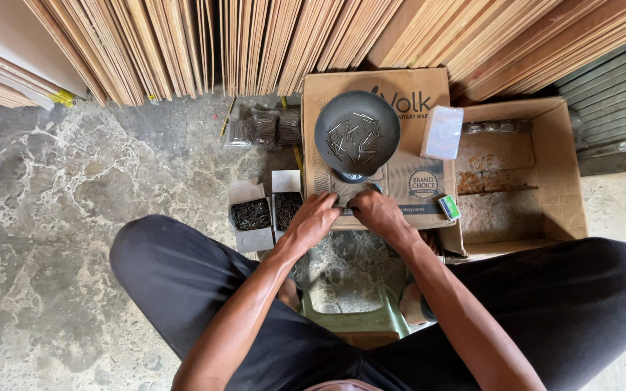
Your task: The person sits on a stool and sorts small metal nails from a black pan into two small white boxes using both hands. The person repeatedly picks up nails from the pan and places them into the boxes.
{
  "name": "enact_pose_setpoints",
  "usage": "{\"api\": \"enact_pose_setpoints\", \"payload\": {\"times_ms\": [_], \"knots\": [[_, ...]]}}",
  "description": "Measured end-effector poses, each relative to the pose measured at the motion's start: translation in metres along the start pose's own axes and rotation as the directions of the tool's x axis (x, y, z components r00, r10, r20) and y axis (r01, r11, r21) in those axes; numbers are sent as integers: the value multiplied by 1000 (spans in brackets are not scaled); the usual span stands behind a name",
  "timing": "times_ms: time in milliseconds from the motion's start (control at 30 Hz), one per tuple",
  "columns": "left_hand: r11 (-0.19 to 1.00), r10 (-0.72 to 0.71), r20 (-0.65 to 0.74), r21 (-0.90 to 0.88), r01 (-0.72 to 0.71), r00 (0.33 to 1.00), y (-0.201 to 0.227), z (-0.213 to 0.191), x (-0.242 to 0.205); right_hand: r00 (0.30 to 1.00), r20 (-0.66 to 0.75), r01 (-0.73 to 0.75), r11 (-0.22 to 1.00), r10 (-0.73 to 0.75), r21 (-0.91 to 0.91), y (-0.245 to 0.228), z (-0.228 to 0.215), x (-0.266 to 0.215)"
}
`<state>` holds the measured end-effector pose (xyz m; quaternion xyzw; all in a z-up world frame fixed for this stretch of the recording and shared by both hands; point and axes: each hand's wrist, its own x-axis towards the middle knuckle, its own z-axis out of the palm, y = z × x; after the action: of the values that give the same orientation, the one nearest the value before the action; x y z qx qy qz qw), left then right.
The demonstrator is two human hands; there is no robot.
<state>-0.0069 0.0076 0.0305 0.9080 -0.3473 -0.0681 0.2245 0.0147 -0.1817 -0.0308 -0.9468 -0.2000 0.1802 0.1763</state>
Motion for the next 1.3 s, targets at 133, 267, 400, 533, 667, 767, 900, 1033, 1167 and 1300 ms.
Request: {"api": "enact_pose_setpoints", "payload": {"times_ms": [133,267,400,533,667,767,900,1033,1167,1300], "knots": [[1000,7,-18,-3,-7,1000,-3,1,0,1000,-12,4,999,-4,-39,-10,-12,-2],[1000,16,-36,2,-16,999,-10,15,-1,1000,-15,-4,1000,3,-26,-11,-12,-4],[1000,11,-42,-11,-11,999,-4,4,0,999,-27,-39,999,38,-24,-10,-13,-3],[1000,21,-37,20,-20,999,-5,4,-1,999,12,-30,999,30,-27,-18,-21,-4],[1000,-15,-5,-12,15,1000,-4,3,0,997,65,-38,999,37,6,-17,-27,-5],[981,-96,55,-166,104,994,-15,24,-1,992,120,-55,997,48,60,-30,-48,-10],[997,75,-75,26,-73,994,-14,22,0,997,66,-45,970,30,239,-51,-93,-21],[987,149,-202,-30,-158,968,-21,31,0,982,-133,-103,965,137,240,-4,-73,6],[988,130,-201,-58,-145,971,-28,46,-2,944,-241,-224,974,223,27,9,-68,34],[994,109,-179,45,-103,978,-12,28,-2,950,-219,-252,960,222,-122,17,-58,65]]}}
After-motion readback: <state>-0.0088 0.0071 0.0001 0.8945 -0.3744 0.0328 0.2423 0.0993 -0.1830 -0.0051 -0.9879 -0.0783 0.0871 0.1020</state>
